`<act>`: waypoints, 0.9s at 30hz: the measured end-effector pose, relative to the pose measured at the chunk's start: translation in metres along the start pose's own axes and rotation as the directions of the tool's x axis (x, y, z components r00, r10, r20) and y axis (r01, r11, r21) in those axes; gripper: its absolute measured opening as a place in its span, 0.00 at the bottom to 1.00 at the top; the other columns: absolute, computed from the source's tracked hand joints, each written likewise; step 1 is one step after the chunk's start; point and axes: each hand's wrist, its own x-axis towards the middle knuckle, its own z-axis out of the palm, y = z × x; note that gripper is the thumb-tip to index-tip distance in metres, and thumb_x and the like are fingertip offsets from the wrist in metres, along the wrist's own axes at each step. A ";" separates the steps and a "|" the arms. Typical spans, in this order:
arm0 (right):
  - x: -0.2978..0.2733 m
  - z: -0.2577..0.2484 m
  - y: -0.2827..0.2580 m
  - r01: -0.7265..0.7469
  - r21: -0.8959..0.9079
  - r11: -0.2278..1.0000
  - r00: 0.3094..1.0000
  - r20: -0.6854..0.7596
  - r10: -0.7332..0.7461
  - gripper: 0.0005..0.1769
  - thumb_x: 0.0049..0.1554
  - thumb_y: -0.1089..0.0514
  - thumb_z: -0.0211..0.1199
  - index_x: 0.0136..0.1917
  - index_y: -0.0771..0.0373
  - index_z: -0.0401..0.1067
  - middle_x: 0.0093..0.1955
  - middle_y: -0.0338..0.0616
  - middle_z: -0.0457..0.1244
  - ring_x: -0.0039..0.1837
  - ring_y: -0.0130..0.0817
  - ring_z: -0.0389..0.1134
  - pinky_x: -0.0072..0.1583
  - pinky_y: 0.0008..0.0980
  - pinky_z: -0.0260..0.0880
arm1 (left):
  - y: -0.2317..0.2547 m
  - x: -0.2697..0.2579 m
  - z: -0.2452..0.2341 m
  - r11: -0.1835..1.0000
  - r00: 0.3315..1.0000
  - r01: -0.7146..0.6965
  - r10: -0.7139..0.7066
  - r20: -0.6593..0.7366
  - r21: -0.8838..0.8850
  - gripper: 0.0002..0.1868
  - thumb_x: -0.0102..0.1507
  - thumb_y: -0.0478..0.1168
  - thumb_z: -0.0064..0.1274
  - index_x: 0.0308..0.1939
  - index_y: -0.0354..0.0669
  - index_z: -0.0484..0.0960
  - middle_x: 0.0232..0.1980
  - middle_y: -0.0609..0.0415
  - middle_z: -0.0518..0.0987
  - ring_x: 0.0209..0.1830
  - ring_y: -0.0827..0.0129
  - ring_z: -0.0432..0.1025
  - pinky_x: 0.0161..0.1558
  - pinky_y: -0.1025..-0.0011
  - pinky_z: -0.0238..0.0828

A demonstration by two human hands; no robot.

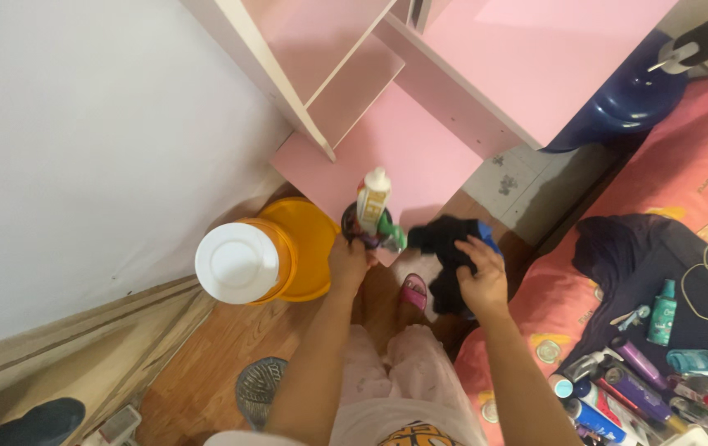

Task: The person wipes the interior of a pink wall-mounted cabinet with a dark cloth, then places a tube of toothpaste, a comb, a toothbrush, and a cup onto the shelves. The person also wipes a cup with the cloth before placing it on the shelf.

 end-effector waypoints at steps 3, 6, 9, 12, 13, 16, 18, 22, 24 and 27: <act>0.014 0.008 -0.010 -0.076 0.047 0.996 0.994 -0.076 0.080 0.29 0.47 0.69 0.60 0.62 0.56 0.76 0.69 0.51 0.65 0.71 0.53 0.64 0.72 0.43 0.61 | -0.004 0.020 0.025 0.993 0.994 -0.110 0.110 -0.009 -0.036 0.14 0.66 0.34 0.40 0.54 0.33 0.74 0.34 0.46 0.84 0.23 0.67 0.79 0.24 0.71 0.74; 0.024 0.015 -0.014 -0.144 0.155 0.977 0.983 -0.092 0.160 0.30 0.48 0.70 0.59 0.63 0.57 0.75 0.71 0.52 0.64 0.73 0.51 0.63 0.73 0.41 0.61 | -0.012 0.031 0.040 0.993 0.999 -0.040 0.042 0.019 -0.107 0.17 0.67 0.34 0.40 0.59 0.30 0.70 0.36 0.42 0.84 0.24 0.63 0.79 0.27 0.68 0.74; 0.029 0.024 -0.014 -0.185 0.238 0.953 0.971 -0.105 0.215 0.30 0.49 0.71 0.59 0.64 0.56 0.75 0.71 0.53 0.63 0.74 0.49 0.63 0.73 0.39 0.61 | -0.006 0.033 0.038 0.988 0.994 -0.100 0.105 -0.040 0.116 0.26 0.66 0.39 0.47 0.66 0.28 0.64 0.47 0.30 0.79 0.39 0.48 0.76 0.41 0.57 0.73; 0.033 0.029 -0.008 -0.229 0.310 0.923 0.954 -0.116 0.276 0.30 0.49 0.72 0.59 0.64 0.58 0.75 0.71 0.53 0.64 0.74 0.47 0.63 0.73 0.37 0.60 | 0.020 0.029 0.026 0.809 0.961 -0.170 0.262 -0.086 0.563 0.34 0.62 0.41 0.54 0.68 0.28 0.61 0.54 0.27 0.75 0.49 0.41 0.71 0.50 0.54 0.68; 0.033 0.030 -0.006 -0.234 0.318 0.919 0.951 -0.122 0.285 0.30 0.49 0.72 0.59 0.64 0.59 0.75 0.70 0.53 0.64 0.73 0.46 0.63 0.72 0.37 0.60 | 0.031 0.027 0.023 0.741 0.931 -0.233 0.356 -0.074 0.630 0.37 0.61 0.42 0.57 0.69 0.28 0.60 0.57 0.26 0.74 0.53 0.39 0.70 0.53 0.53 0.66; 0.027 0.031 0.001 -0.359 0.519 0.776 0.892 -0.054 0.449 0.29 0.50 0.73 0.58 0.65 0.61 0.74 0.65 0.48 0.66 0.66 0.36 0.66 0.67 0.31 0.64 | 0.064 0.027 0.025 0.571 0.768 -0.484 0.641 0.008 0.664 0.46 0.58 0.44 0.65 0.72 0.28 0.58 0.64 0.23 0.70 0.64 0.32 0.65 0.62 0.50 0.61; 0.026 0.029 0.005 -0.420 0.630 0.653 0.844 0.005 0.537 0.29 0.51 0.74 0.57 0.66 0.61 0.74 0.62 0.44 0.68 0.61 0.31 0.68 0.63 0.27 0.67 | 0.085 0.041 0.036 0.610 0.745 -0.585 0.665 0.055 0.534 0.45 0.55 0.43 0.66 0.71 0.30 0.61 0.62 0.29 0.74 0.61 0.38 0.69 0.60 0.53 0.66; 0.017 0.018 0.009 -0.435 0.693 0.575 0.823 0.046 0.566 0.30 0.51 0.74 0.57 0.66 0.62 0.74 0.58 0.42 0.68 0.57 0.27 0.68 0.59 0.25 0.68 | 0.105 0.067 0.049 0.822 0.889 -0.457 0.428 0.161 0.340 0.32 0.52 0.44 0.69 0.56 0.34 0.75 0.48 0.41 0.82 0.49 0.54 0.79 0.50 0.61 0.75; 0.015 0.010 0.009 -0.435 0.696 0.572 0.823 0.048 0.567 0.30 0.51 0.74 0.57 0.66 0.62 0.74 0.58 0.42 0.68 0.57 0.28 0.68 0.59 0.25 0.68 | 0.110 0.071 0.047 0.854 0.907 -0.417 0.365 0.211 0.312 0.25 0.53 0.44 0.71 0.47 0.36 0.80 0.43 0.45 0.84 0.44 0.59 0.80 0.46 0.64 0.76; 0.012 -0.003 0.008 -0.446 0.704 0.553 0.811 0.055 0.583 0.30 0.51 0.75 0.56 0.67 0.63 0.73 0.58 0.42 0.68 0.57 0.28 0.68 0.59 0.25 0.69 | 0.122 0.058 0.038 0.858 0.872 -0.466 0.403 0.279 0.217 0.20 0.53 0.43 0.70 0.42 0.36 0.80 0.39 0.49 0.84 0.39 0.65 0.78 0.43 0.67 0.76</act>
